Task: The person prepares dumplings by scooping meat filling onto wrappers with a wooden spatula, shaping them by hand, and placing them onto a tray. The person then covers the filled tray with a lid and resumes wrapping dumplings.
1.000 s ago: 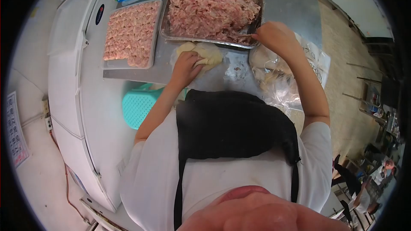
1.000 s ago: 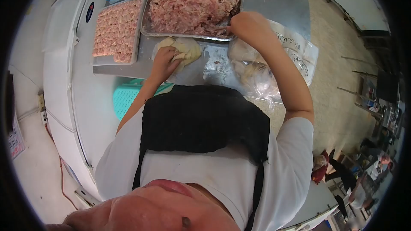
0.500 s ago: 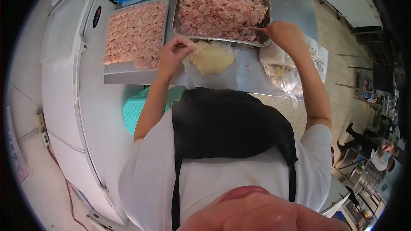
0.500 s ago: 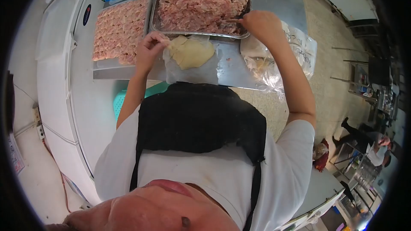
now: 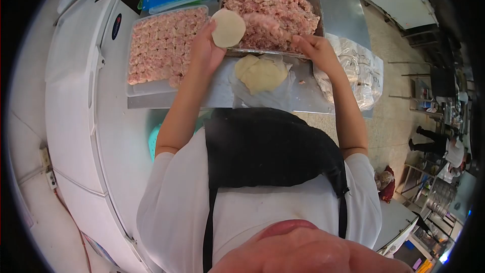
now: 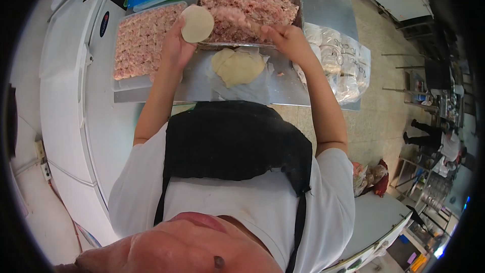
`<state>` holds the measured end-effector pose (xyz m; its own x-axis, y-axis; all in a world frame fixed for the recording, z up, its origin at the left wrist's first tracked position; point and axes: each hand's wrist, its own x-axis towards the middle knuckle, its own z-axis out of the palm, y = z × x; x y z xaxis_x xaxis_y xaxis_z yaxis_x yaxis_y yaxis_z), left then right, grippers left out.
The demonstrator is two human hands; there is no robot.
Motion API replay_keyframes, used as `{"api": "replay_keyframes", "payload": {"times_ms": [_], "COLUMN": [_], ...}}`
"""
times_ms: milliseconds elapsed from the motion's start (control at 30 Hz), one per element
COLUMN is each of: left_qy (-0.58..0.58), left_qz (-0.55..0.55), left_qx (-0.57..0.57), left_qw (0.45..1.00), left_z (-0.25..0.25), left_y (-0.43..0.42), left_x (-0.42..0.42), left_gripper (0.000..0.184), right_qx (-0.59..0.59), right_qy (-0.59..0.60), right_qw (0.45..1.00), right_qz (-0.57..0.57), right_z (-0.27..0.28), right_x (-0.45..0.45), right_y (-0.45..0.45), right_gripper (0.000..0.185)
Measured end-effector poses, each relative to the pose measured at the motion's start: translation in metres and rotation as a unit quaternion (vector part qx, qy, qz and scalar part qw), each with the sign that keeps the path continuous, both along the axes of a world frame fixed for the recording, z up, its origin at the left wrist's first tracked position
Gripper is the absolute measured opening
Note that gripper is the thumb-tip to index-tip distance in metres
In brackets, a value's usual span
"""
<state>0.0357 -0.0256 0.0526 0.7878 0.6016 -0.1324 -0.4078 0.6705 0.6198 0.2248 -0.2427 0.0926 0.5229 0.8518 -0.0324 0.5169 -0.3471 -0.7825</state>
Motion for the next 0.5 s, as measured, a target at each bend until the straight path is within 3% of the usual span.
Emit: {"api": "replay_keyframes", "payload": {"times_ms": [67,167,267,300,400,500], "left_qy": [-0.096,-0.150,-0.055,-0.033,0.008,0.009], "left_qz": [-0.051,-0.063,0.063,0.070,0.087,0.098], "left_qx": [-0.090,-0.138,-0.077,-0.052,-0.008,-0.035], "left_qw": [0.990,0.977,0.994,0.996,0.996,0.995], "left_z": [0.001,0.014,0.016,0.014,0.000,-0.007], "left_y": [0.006,0.001,0.004,0.007,0.023,0.025], "left_x": [0.010,0.026,0.031,0.029,0.016,0.009], "left_gripper": [0.036,0.035,0.038,0.039,0.039,0.039], "right_qx": [0.007,0.077,0.023,-0.039,-0.208,-0.317], "right_qy": [0.047,0.082,-0.009,-0.093,-0.322,-0.390], "right_qw": [0.997,0.992,0.998,0.995,0.922,0.860], "right_qz": [-0.054,-0.053,-0.056,-0.025,0.054,0.089], "right_z": [0.007,0.016,0.032,0.035,0.036,0.006], "right_x": [0.003,-0.008,-0.003,0.006,0.043,0.044], "right_y": [0.004,0.011,0.004,-0.001,-0.023,-0.029], "right_gripper": [0.039,0.042,0.042,0.041,0.039,0.040]}}
